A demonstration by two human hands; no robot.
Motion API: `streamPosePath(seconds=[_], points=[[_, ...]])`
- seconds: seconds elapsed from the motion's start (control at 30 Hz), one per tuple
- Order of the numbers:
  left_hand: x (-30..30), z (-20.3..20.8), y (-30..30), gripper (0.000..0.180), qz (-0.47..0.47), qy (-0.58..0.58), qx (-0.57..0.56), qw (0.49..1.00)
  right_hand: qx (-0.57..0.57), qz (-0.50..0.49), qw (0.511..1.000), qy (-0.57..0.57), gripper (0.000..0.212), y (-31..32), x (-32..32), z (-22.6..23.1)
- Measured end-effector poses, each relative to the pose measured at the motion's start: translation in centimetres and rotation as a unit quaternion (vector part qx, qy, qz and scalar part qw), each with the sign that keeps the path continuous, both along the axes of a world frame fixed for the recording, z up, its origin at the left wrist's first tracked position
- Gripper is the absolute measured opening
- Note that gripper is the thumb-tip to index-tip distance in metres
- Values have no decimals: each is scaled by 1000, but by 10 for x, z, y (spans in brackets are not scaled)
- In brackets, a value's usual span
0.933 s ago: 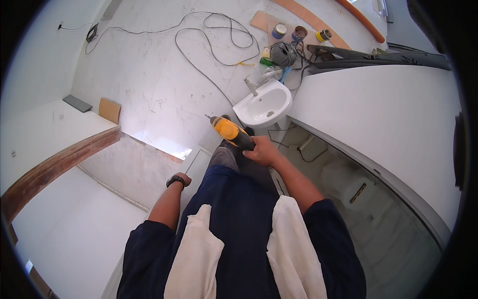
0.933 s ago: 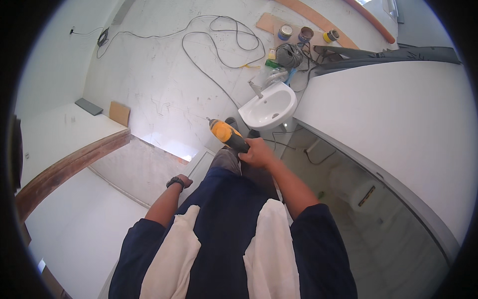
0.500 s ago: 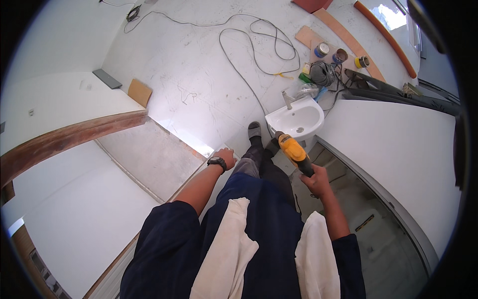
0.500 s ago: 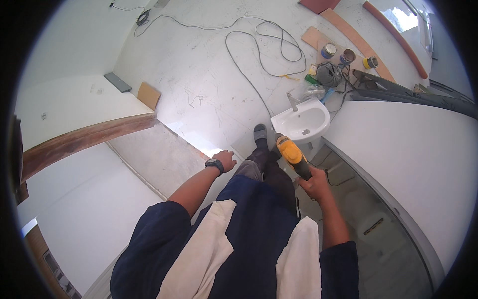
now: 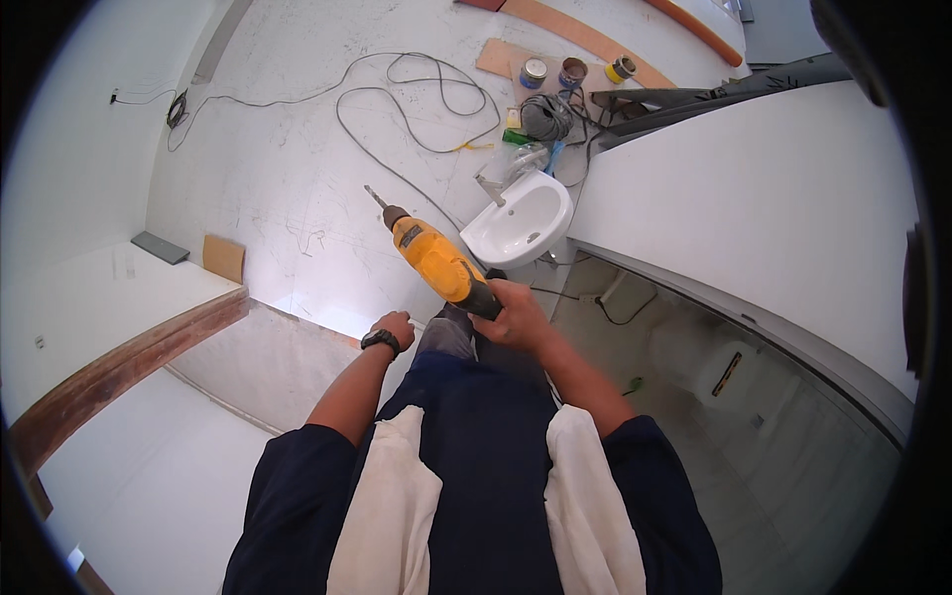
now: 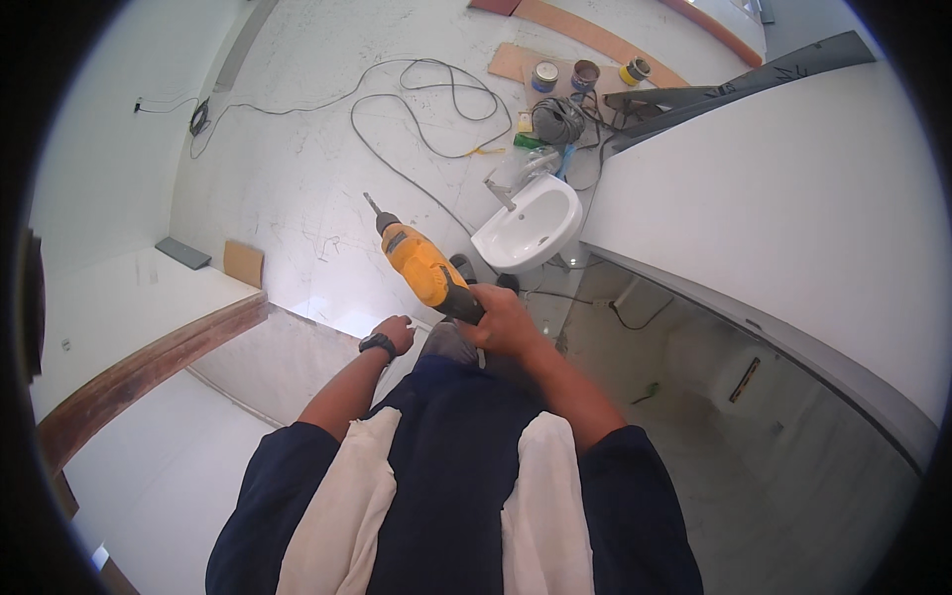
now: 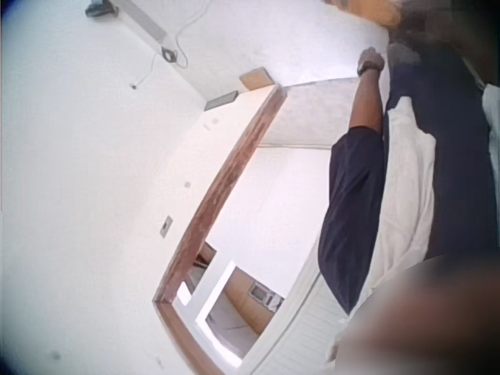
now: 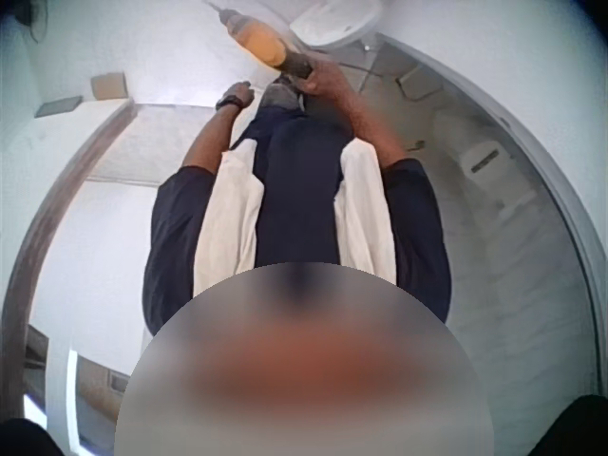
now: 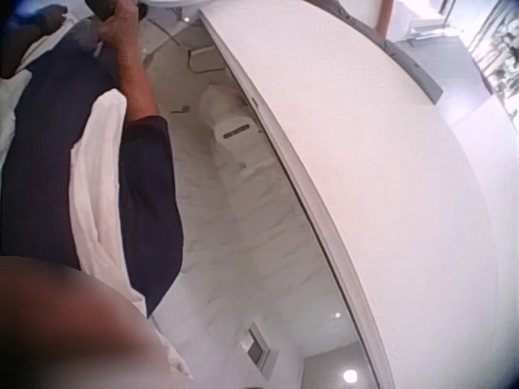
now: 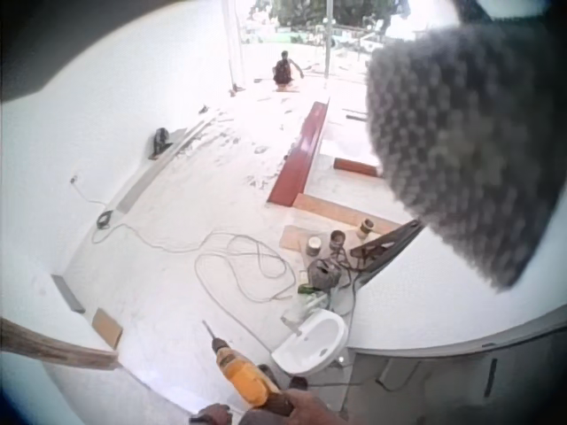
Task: The person kneels in a tiled bathroom and uses a yellow corded drill to make holes in the wall tiles above a toilet. The person drills multiple holes in sequence, then briefly stands and moves toward a sink area before returning to the wall to continue drilling.
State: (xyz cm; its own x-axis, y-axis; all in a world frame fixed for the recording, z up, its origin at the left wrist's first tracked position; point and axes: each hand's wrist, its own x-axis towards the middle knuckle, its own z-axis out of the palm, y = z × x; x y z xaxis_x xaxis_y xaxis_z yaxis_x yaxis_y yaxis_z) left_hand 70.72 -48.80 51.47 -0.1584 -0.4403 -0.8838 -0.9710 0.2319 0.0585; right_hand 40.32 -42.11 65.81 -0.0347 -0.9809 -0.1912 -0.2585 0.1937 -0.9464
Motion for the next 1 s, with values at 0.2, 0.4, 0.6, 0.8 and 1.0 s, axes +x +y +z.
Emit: streamPosePath(seconds=[0.2,0.4,0.6,0.8,1.0], points=[[132,22,2,48,135,9,-60,989,69,3,996,64,39,1,20,-83],[173,45,20,48,193,22,-59,979,180,-2,982,64,40,3,29,-129],[140,50,23,51,171,90,-18,981,174,-58,983,27,42,27,10,-122],[116,33,-24,50,112,159,-41,980,157,-27,987,34,47,85,-55,-72],[133,-17,-120,46,43,155,-44,986,183,-44,968,164,44,150,-78,-13]])
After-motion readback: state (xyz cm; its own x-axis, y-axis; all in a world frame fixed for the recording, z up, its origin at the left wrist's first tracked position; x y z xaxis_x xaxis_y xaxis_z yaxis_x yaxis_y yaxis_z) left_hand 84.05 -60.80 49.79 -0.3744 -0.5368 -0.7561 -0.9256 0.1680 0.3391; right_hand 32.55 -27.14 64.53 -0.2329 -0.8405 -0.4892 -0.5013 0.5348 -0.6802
